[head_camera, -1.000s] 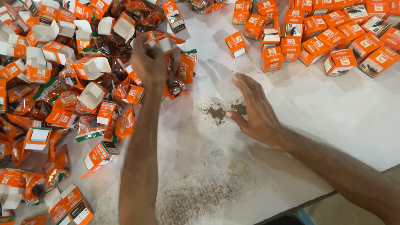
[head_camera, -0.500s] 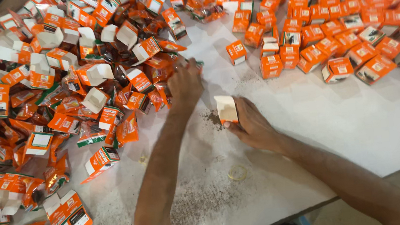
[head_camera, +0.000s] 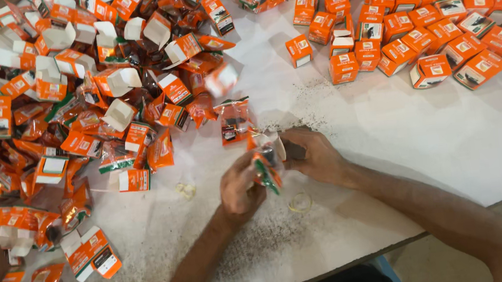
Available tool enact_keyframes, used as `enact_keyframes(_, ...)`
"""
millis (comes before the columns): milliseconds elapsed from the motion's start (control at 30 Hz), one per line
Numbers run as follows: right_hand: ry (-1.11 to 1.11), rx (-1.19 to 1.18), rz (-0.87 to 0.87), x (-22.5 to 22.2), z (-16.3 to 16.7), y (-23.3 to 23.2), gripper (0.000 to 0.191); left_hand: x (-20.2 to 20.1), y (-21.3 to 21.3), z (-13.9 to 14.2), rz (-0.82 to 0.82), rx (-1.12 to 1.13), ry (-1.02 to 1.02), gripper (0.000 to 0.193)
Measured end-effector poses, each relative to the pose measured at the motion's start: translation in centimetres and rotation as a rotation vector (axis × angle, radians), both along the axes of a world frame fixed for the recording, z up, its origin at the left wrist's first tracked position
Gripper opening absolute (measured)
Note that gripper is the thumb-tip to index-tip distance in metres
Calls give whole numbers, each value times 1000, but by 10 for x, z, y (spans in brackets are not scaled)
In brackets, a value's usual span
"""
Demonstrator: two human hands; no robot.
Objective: The person folds and closes small orange cardboard boxes at a table covered with many open boxes and plastic-wrapped items. They pick up an open box, insert a wrapped item, fold the flaps closed, and set the finished box aside, repeating this cycle continuously.
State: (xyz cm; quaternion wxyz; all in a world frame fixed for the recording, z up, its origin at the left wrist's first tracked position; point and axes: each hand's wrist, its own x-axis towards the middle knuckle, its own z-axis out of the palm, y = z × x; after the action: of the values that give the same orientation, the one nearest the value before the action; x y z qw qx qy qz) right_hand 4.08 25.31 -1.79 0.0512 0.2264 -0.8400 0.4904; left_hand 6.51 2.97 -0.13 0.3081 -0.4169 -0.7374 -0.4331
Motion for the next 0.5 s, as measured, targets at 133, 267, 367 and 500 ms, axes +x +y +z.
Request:
enact_keyframes(133, 156, -17, 33, 2, -1, -3, 57, -3, 6, -2, 211, -282, 155, 47)
enact_keyframes(267, 139, 26, 40, 2, 2, -3, 61, -4, 8, 3, 281, -329, 49, 47)
enact_keyframes(367, 149, 26, 54, 5, 7, -4, 66, -1, 16, 7, 345, -294, -14, 37)
enact_keyframes(500, 110, 14, 59, 7, 11, -5, 63, -6, 34, 4, 427, -161, -228, 21)
